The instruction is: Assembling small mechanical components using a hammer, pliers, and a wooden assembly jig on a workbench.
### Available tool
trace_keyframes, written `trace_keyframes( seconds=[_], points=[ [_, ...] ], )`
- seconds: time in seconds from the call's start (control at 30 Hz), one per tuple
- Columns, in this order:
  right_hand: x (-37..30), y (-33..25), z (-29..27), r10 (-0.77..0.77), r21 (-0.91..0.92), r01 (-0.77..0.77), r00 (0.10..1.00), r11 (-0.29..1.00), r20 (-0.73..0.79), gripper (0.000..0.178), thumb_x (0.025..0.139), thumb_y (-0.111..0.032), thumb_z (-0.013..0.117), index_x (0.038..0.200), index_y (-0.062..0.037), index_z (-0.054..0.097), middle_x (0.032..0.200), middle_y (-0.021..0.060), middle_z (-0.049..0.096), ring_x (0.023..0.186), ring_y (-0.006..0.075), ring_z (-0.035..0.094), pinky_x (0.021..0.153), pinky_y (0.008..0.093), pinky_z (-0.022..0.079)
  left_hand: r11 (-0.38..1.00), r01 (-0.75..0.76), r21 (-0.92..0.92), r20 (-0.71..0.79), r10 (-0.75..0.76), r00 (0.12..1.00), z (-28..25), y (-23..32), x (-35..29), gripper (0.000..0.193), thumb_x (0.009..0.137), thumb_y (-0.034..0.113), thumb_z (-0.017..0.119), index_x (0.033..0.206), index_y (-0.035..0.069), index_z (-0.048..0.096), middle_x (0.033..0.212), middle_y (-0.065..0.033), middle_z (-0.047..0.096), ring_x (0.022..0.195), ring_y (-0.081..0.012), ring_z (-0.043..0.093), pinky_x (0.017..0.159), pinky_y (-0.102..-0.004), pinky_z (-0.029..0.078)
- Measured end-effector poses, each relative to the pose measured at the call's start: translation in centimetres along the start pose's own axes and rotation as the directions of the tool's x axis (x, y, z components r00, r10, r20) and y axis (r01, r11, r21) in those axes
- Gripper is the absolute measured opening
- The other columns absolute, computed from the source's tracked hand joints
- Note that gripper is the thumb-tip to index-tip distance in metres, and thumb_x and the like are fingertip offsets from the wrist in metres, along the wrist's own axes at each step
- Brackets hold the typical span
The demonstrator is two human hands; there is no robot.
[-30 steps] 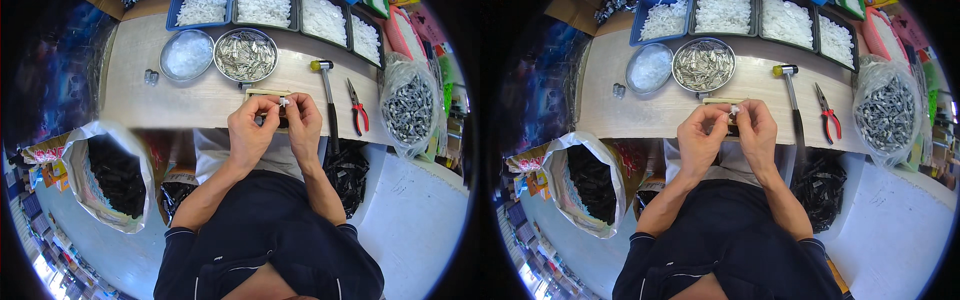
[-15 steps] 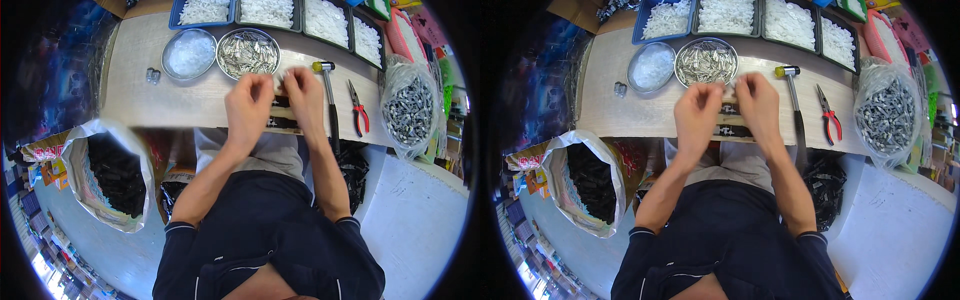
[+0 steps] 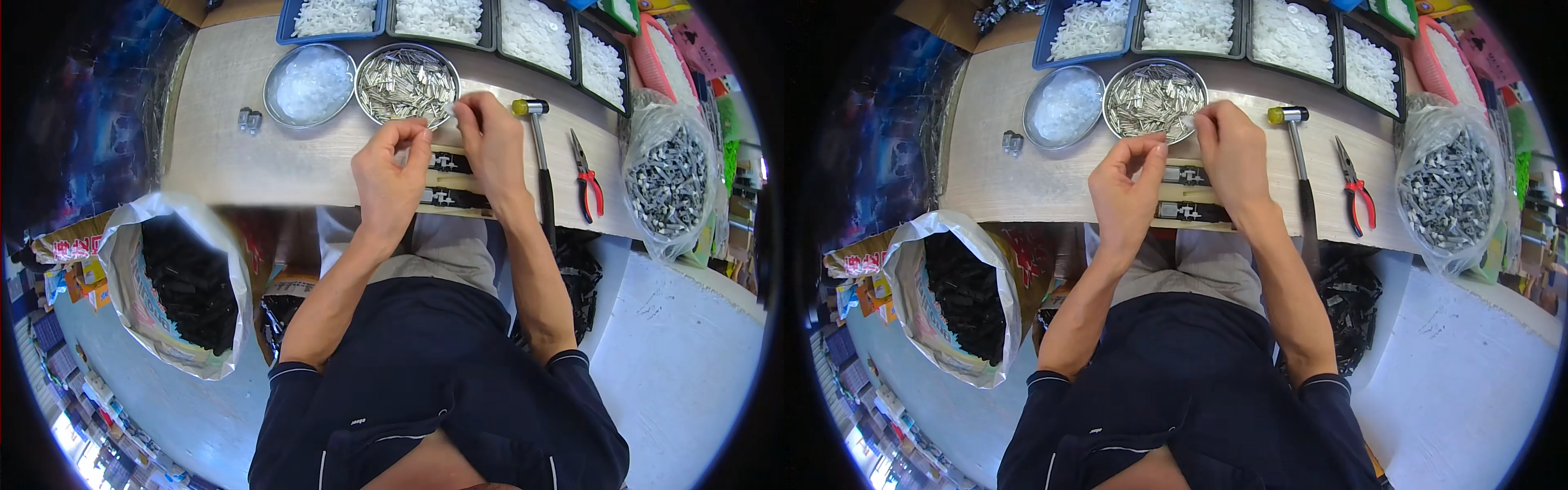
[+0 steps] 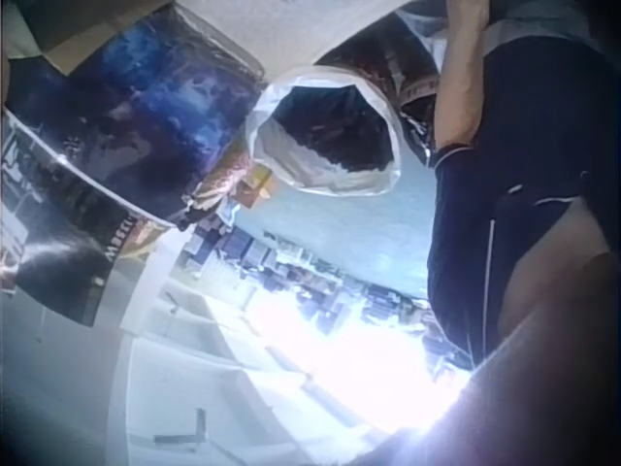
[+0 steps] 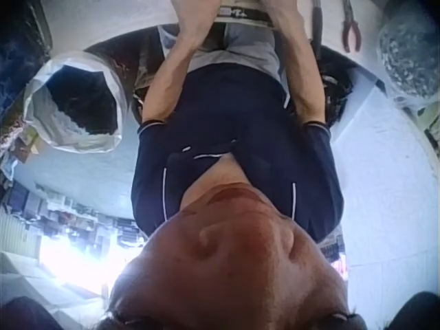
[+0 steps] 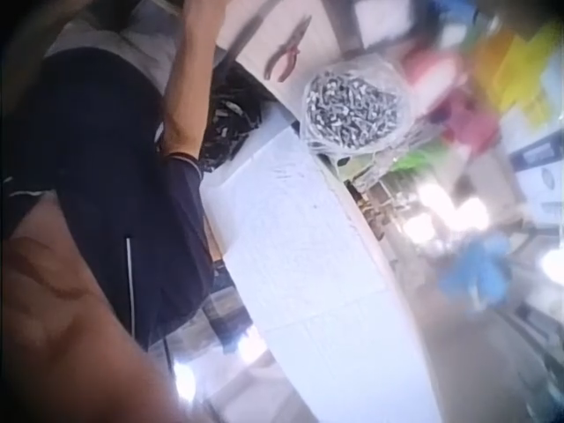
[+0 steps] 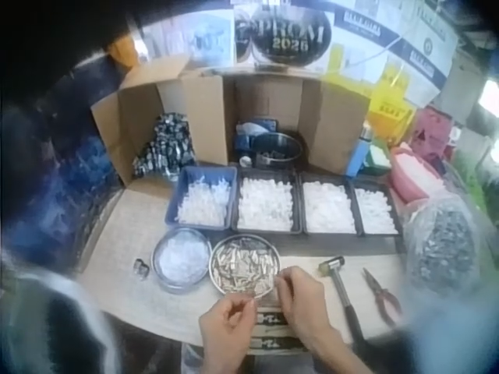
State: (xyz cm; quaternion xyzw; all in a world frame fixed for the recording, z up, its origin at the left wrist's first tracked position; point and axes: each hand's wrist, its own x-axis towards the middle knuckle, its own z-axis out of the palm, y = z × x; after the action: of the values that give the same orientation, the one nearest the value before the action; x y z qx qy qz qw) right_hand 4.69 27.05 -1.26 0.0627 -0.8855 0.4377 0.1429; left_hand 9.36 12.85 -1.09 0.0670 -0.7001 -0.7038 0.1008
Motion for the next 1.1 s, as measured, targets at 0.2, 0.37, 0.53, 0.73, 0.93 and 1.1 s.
trace_keyframes(
  seconds=[0.2,0.37,0.53,0.73,0.93,1.1],
  points=[
    [0.9,0.2,-0.4,-0.149,-0.087,0.153,0.988,0.984,0.051,0.010,0.092,-0.001,0.066,0.101,0.0013,0.066,0.090,0.0134,0.071,0.075,0.0213,0.068,0.069,0.0306,0.053,0.999,0.001,0.054,-0.024,0.000,1.000,-0.8,0.3,0.5,0.013,0.092,0.005,0.068,0.100,-0.005,0.069,0.094,-0.0100,0.074,0.083,-0.0122,0.068,0.073,-0.0263,0.053],
    [-3.6,-3.6,-1.9,0.267,0.378,-0.318,0.946,0.870,0.182,0.012,0.098,-0.005,0.064,0.107,0.0025,0.065,0.091,0.0009,0.067,0.081,0.0055,0.062,0.073,0.0212,0.051,0.965,0.178,-0.194,0.159,-0.148,0.976,-0.9,1.4,-0.8,0.008,0.093,0.003,0.066,0.095,-0.004,0.067,0.098,-0.0090,0.073,0.082,-0.0081,0.065,0.074,-0.0241,0.053],
    [-6.0,-3.8,-2.1,0.307,0.484,-0.330,0.943,0.810,0.129,0.012,0.097,-0.002,0.062,0.109,0.0016,0.064,0.095,0.0017,0.068,0.084,0.0054,0.061,0.076,0.0200,0.050,0.964,0.214,-0.161,0.192,-0.182,0.964,-0.5,2.4,-2.2,0.006,0.093,0.002,0.065,0.092,-0.004,0.066,0.097,-0.0084,0.073,0.081,-0.0066,0.064,0.073,-0.0231,0.052],
    [-6.7,-3.8,-2.2,0.288,0.463,-0.300,0.953,0.834,0.099,0.008,0.096,-0.001,0.063,0.104,0.0005,0.062,0.092,0.0011,0.066,0.081,0.0046,0.060,0.069,0.0202,0.049,0.974,0.194,-0.120,0.178,-0.172,0.969,-0.4,1.8,-3.0,0.005,0.091,0.001,0.066,0.091,-0.004,0.065,0.098,-0.0090,0.074,0.082,-0.0078,0.066,0.072,-0.0249,0.054],
    [-7.3,-3.0,-2.1,-0.010,0.218,0.015,1.000,0.976,-0.023,0.009,0.094,0.003,0.063,0.100,-0.0002,0.057,0.090,0.0023,0.063,0.081,0.0058,0.059,0.069,0.0219,0.050,0.986,-0.078,0.145,0.152,0.055,0.987,0.0,2.2,-3.7,0.005,0.089,0.000,0.066,0.091,-0.003,0.062,0.094,-0.0140,0.073,0.076,-0.0178,0.069,0.066,-0.0294,0.054],
    [-7.6,-3.6,-2.9,0.192,0.242,-0.230,0.966,0.943,0.171,0.014,0.090,0.007,0.065,0.100,0.0004,0.057,0.090,0.0048,0.063,0.080,0.0089,0.061,0.067,0.0247,0.051,0.781,-0.517,0.352,0.279,0.439,0.854,-0.5,2.1,-2.8,0.008,0.092,0.003,0.066,0.093,-0.002,0.060,0.086,-0.0159,0.070,0.070,-0.0258,0.068,0.060,-0.0332,0.053]
  ],
)
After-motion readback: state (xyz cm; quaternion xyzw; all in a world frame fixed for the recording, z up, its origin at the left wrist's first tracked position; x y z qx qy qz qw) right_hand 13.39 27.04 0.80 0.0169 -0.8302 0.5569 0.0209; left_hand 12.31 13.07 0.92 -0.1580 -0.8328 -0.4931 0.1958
